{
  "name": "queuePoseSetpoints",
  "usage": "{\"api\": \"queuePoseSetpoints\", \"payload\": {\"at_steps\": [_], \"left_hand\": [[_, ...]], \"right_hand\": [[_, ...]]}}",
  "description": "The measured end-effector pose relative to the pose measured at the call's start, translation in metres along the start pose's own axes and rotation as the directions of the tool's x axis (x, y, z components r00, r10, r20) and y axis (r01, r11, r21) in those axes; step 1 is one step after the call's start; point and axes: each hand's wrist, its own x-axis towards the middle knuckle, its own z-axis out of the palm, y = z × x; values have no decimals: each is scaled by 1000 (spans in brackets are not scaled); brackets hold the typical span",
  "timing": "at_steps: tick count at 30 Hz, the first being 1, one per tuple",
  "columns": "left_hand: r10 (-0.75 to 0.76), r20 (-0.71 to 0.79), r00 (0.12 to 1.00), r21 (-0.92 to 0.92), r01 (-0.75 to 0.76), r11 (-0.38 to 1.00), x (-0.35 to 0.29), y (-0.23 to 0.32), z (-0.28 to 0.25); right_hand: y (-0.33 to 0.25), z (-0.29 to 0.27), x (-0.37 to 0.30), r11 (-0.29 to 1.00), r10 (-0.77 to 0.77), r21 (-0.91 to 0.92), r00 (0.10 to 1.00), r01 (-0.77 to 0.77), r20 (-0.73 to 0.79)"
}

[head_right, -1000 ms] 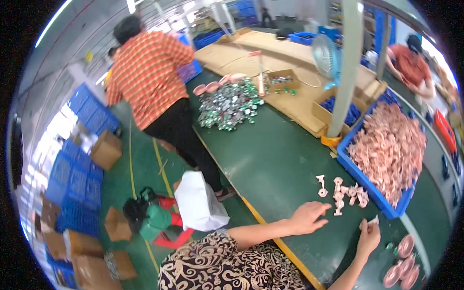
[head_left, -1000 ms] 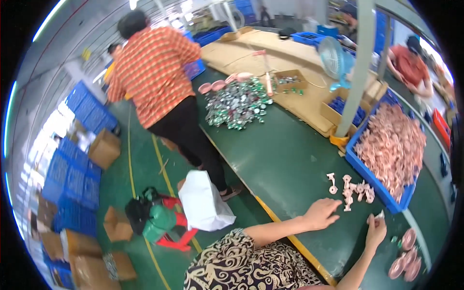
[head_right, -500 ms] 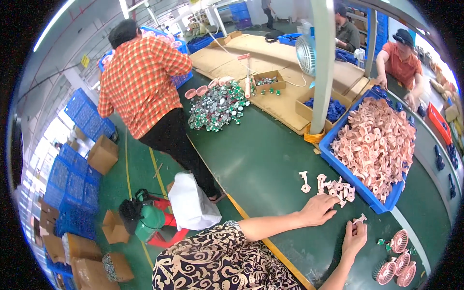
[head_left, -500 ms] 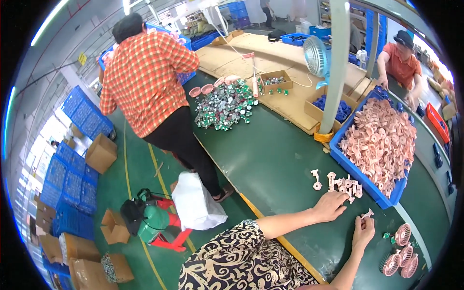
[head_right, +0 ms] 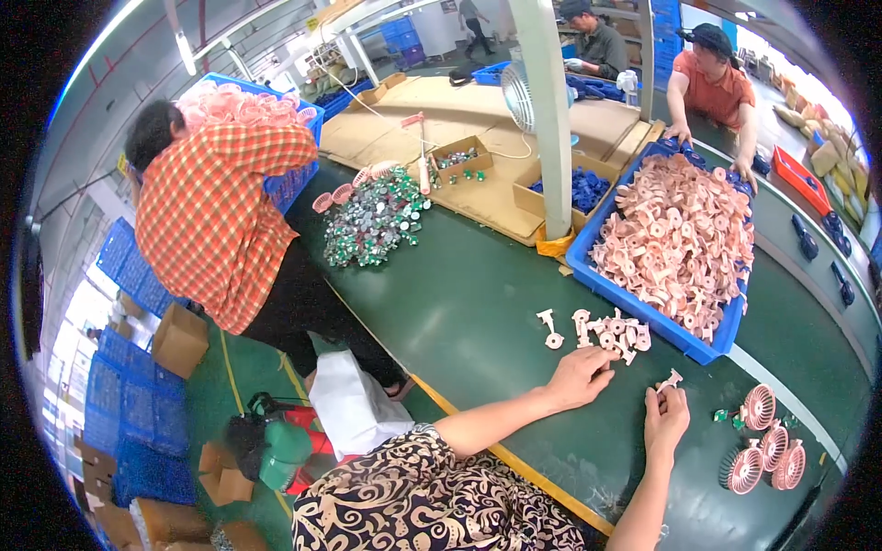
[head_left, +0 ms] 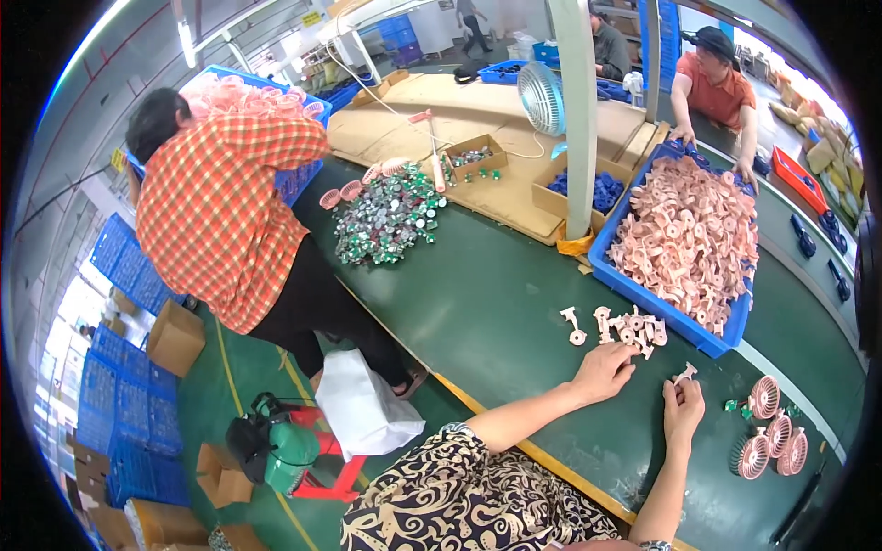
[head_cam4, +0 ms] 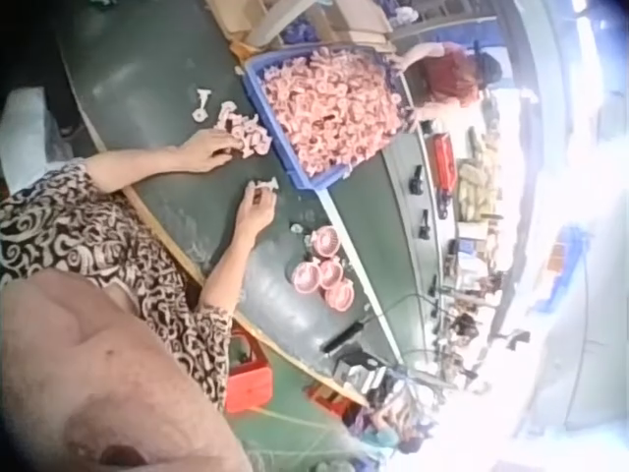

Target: The person assembles small fan components by fitting plastic fan guards and small internal parts together by hand on the workbench.

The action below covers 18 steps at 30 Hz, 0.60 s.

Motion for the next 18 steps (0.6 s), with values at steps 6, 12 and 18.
{"api": "queuePoseSetpoints", "payload": {"at_steps": [6,12,18], "left_hand": [[-77,-114,990,48,83,995,-18,-7,-55],[-192,-636,747,323,484,813,-45,-83,-188],[-192,-912,362,93,639,764,-106,-156,-285]], "right_hand": [[1,3,-2,999,17,33,1000,-16,-25],[2,-1,-1,1000,14,-25,1000,-14,-2],[4,5,0,998,49,-46,998,-50,-29]]}}
